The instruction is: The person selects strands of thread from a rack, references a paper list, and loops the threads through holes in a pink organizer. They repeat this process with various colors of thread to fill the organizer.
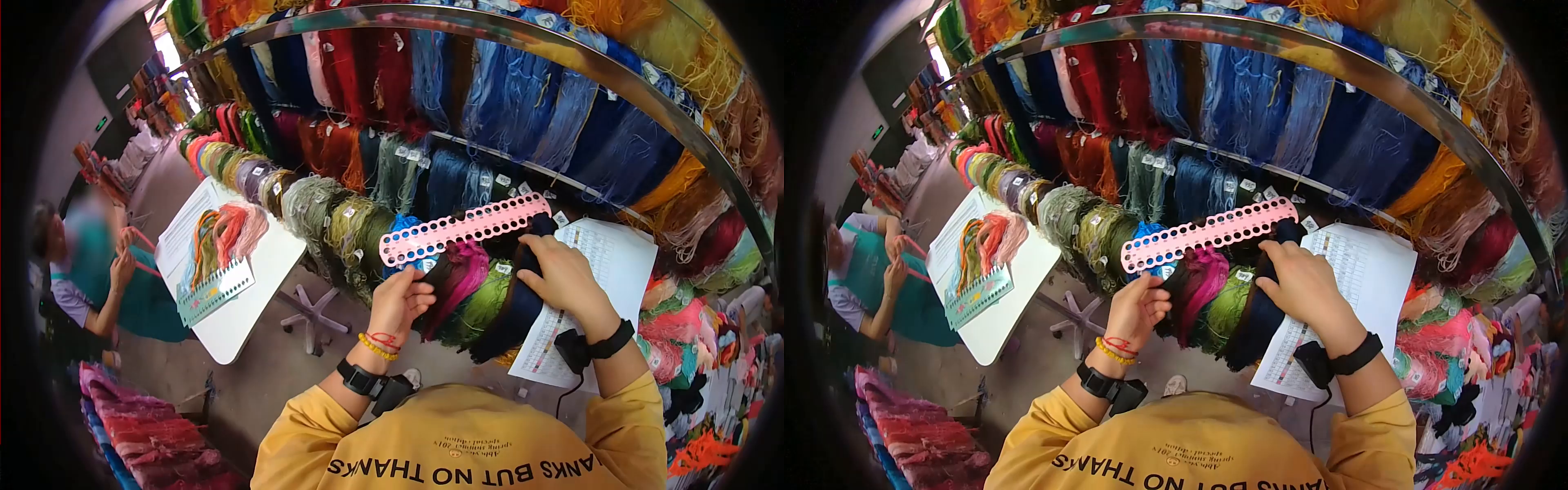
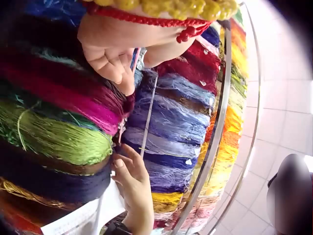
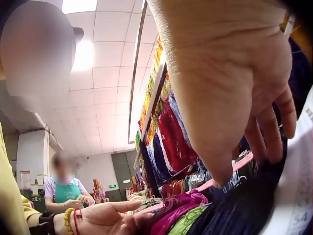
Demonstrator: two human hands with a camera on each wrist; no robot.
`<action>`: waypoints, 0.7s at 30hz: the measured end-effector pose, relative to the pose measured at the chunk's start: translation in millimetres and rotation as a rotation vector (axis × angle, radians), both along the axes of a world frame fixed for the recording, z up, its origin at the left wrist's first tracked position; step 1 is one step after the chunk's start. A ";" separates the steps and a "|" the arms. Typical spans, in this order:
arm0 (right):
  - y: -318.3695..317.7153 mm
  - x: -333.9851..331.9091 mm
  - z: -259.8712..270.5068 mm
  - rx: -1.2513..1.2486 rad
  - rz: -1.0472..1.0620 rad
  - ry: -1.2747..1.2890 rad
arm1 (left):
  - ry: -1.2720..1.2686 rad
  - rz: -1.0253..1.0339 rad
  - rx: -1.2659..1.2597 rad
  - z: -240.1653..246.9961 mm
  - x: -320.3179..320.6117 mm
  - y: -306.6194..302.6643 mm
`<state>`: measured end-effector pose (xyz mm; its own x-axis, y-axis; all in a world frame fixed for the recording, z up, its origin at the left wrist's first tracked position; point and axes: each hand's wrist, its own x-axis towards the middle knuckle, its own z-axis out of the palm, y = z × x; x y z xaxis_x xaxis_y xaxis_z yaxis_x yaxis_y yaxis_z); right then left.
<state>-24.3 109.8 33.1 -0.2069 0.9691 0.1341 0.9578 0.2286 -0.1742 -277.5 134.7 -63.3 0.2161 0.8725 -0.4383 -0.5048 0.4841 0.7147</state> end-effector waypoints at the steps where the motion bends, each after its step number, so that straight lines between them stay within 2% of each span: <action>1: 0.8 0.1 -1.6 -0.003 0.013 -0.023 | -0.007 0.033 0.009 -6.9 -8.1 -4.1; 4: -7.7 -0.1 10.2 -0.015 0.049 -0.058 | 0.007 0.144 0.013 -28.9 -32.1 -11.5; 8: -29.2 -4.7 37.3 -0.053 0.137 -0.041 | 0.111 0.247 0.119 -20.4 -48.5 -18.5; 11: -48.5 -22.6 67.9 -0.113 0.269 0.011 | 0.169 0.211 0.172 -14.7 -62.1 -15.0; 13: -50.5 -41.0 88.8 -0.162 0.358 0.174 | 0.144 0.161 0.216 -8.7 -74.8 -2.7; 14: -48.0 -52.2 95.8 -0.191 0.402 0.252 | 0.128 0.142 0.254 -1.3 -82.4 5.1; 18: -12.9 -118.0 122.7 0.002 0.490 0.469 | 0.081 0.073 0.431 30.0 -123.9 40.9; 21: 46.6 -183.1 129.1 0.103 0.582 0.552 | 0.097 0.035 0.553 53.4 -161.3 67.9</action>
